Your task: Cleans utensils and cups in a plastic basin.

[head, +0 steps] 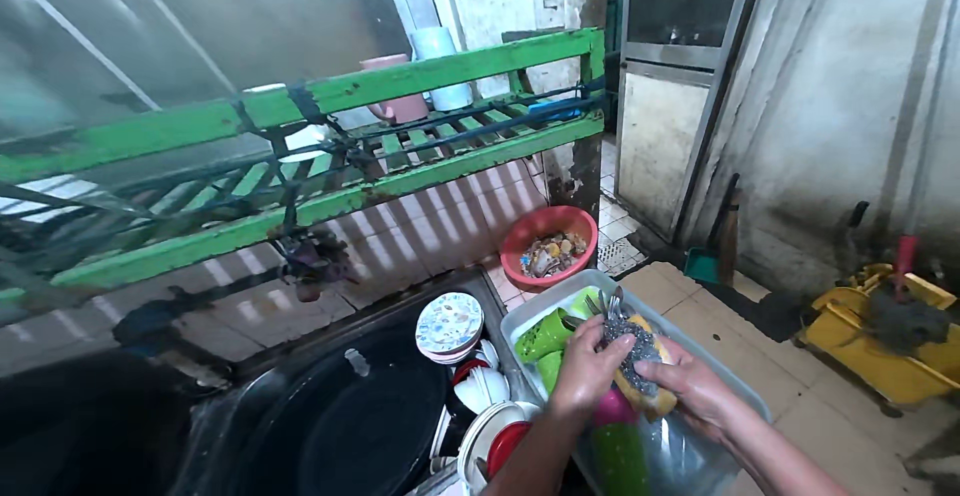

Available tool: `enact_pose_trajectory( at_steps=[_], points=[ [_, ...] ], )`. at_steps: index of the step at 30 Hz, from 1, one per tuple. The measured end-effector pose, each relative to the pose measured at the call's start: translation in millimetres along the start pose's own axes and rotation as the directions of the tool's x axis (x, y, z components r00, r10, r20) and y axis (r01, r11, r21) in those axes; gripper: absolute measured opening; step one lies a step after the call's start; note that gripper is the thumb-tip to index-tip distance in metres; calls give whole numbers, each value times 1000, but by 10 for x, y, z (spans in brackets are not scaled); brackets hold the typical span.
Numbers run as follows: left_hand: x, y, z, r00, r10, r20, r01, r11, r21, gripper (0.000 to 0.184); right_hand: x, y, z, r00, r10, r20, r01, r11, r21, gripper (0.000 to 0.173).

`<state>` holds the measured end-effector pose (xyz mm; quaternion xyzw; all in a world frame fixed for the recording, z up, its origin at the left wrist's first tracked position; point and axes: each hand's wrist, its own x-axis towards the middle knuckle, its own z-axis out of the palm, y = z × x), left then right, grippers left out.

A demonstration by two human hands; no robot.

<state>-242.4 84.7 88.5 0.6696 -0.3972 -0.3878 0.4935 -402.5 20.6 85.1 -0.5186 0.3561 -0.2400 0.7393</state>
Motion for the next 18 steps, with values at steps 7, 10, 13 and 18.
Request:
enact_pose_trajectory(
  at_steps=[7, 10, 13, 18],
  points=[
    [40, 93, -108, 991, -55, -123, 29, 978, -204, 24, -126, 107, -358, 998, 46, -50, -65, 860, -506, 76],
    [-8, 135, -62, 999, -46, -21, 41, 979, -201, 24, -206, 14, -334, 998, -43, 41, 59, 743, -666, 65],
    [-108, 174, 54, 997, -20, 78, 32, 986, -164, 28, -217, -162, -232, 999, -43, 25, 50, 838, -544, 56],
    [-219, 140, 85, 984, -14, 177, 51, 978, -205, 42, -172, -160, -88, 983, -144, -113, 105, 949, -296, 13]
  ],
)
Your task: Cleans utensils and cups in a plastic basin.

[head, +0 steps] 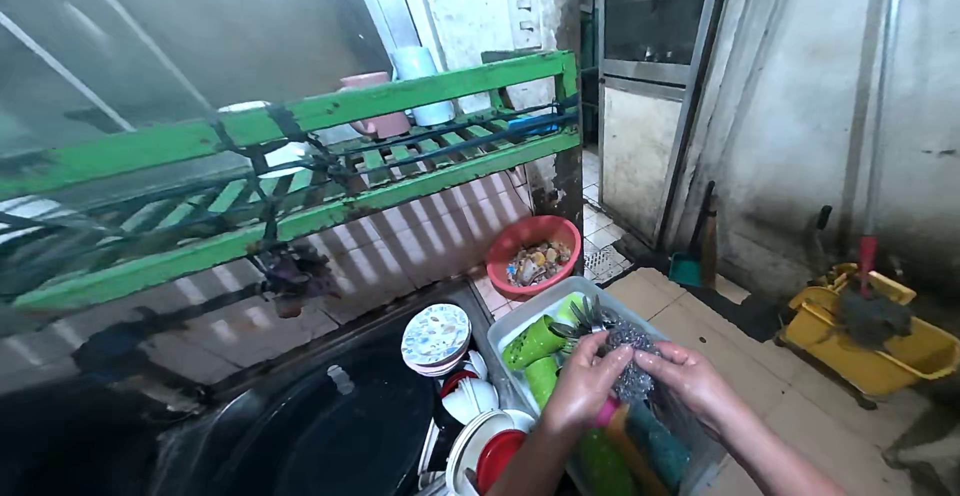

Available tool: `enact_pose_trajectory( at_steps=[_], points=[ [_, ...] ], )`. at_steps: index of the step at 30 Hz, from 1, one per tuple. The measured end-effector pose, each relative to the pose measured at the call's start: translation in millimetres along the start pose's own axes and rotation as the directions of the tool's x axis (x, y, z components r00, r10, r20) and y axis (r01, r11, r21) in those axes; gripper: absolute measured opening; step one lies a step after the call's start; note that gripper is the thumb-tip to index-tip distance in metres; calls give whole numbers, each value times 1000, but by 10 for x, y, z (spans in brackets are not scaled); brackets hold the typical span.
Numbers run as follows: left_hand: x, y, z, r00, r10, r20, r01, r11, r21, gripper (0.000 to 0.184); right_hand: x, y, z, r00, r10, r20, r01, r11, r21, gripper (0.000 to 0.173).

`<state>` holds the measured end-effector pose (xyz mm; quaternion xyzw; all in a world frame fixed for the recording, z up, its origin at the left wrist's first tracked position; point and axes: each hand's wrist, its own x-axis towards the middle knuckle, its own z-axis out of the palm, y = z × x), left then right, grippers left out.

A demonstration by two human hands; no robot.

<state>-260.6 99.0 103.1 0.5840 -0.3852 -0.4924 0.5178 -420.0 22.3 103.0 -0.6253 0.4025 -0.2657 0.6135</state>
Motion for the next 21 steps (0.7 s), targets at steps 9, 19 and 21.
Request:
enact_pose_trajectory(
  at_steps=[9, 19, 21],
  points=[
    [-192, -63, -136, 977, 84, -196, -38, 974, 224, 25, 132, 67, 54, 997, 38, -68, -48, 987, -152, 22],
    [-293, -25, -260, 989, -42, -144, 61, 989, 137, 19, 206, 12, -3, 970, 106, 219, -112, 994, 12, 31],
    [-292, 10, -236, 993, -78, -89, 87, 990, 108, 20, 196, -16, -50, 929, 68, 363, -45, 996, -71, 60]
  ],
)
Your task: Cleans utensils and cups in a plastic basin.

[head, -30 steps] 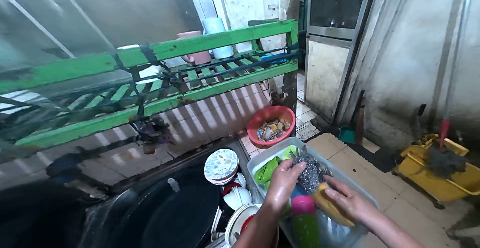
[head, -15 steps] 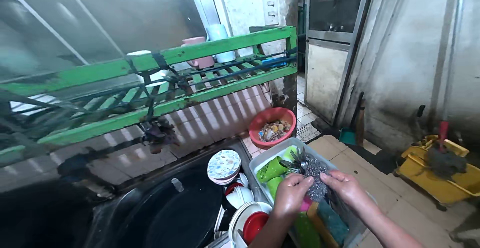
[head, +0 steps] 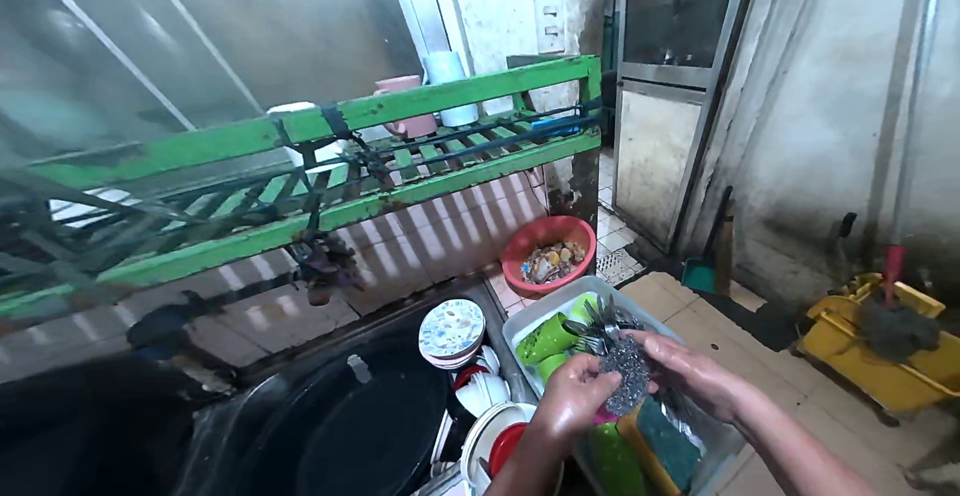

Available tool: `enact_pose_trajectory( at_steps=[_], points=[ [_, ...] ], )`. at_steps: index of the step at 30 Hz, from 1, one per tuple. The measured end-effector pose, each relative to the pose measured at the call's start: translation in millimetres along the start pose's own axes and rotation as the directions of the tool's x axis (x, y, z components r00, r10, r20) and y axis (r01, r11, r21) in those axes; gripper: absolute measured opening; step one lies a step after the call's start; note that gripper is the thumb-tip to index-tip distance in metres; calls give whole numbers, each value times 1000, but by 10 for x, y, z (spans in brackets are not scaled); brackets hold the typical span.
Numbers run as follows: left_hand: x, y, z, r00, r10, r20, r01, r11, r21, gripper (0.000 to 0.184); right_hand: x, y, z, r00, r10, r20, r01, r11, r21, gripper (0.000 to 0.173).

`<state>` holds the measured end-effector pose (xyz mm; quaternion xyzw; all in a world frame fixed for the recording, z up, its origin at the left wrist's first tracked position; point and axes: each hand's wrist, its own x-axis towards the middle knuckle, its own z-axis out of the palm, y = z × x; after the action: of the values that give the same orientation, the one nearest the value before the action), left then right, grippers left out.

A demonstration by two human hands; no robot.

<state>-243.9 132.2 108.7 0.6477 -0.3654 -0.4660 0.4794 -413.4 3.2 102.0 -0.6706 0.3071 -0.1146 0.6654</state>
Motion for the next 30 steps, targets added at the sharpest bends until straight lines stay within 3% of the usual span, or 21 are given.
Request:
enact_pose_trajectory(
  at_steps=[1, 4, 6, 10, 13, 17, 20, 23, 30],
  points=[
    [-1, 6, 25, 1000, -7, 17, 7, 1000, -4, 21, -25, -55, 30, 1000, 7, 22, -6, 999, -39, 64],
    [-4, 10, 99, 999, -25, 31, 26, 1000, -9, 23, -33, -141, 125, 988, 11, -152, -20, 998, -54, 28],
    [6, 13, 128, 991, -78, 109, 86, 994, -68, 29, -3, -151, 131, 967, -8, -256, -2, 999, -39, 26],
    [68, -95, 247, 952, -114, 283, 180, 958, -221, 34, 64, -141, 179, 959, -62, -278, 58, 998, -21, 22],
    [43, -38, 347, 958, -156, 241, 212, 951, -225, 28, 146, -157, 191, 919, -18, -393, 6, 999, -31, 26],
    [23, 117, 446, 955, -255, 154, 264, 964, -42, 34, 371, -80, 106, 839, 112, -532, 0, 979, 205, 30],
    [44, 168, 514, 955, -269, 128, 270, 963, 7, 32, 540, -113, 73, 816, 171, -552, -16, 961, 275, 30],
    [28, 186, 564, 958, -260, 121, 262, 965, 1, 30, 673, -141, 66, 805, 189, -563, -65, 970, 233, 32],
    [-60, 106, 456, 963, -258, 78, 263, 962, -69, 32, 636, -319, 153, 877, 149, -457, -75, 982, 175, 39]
  ],
)
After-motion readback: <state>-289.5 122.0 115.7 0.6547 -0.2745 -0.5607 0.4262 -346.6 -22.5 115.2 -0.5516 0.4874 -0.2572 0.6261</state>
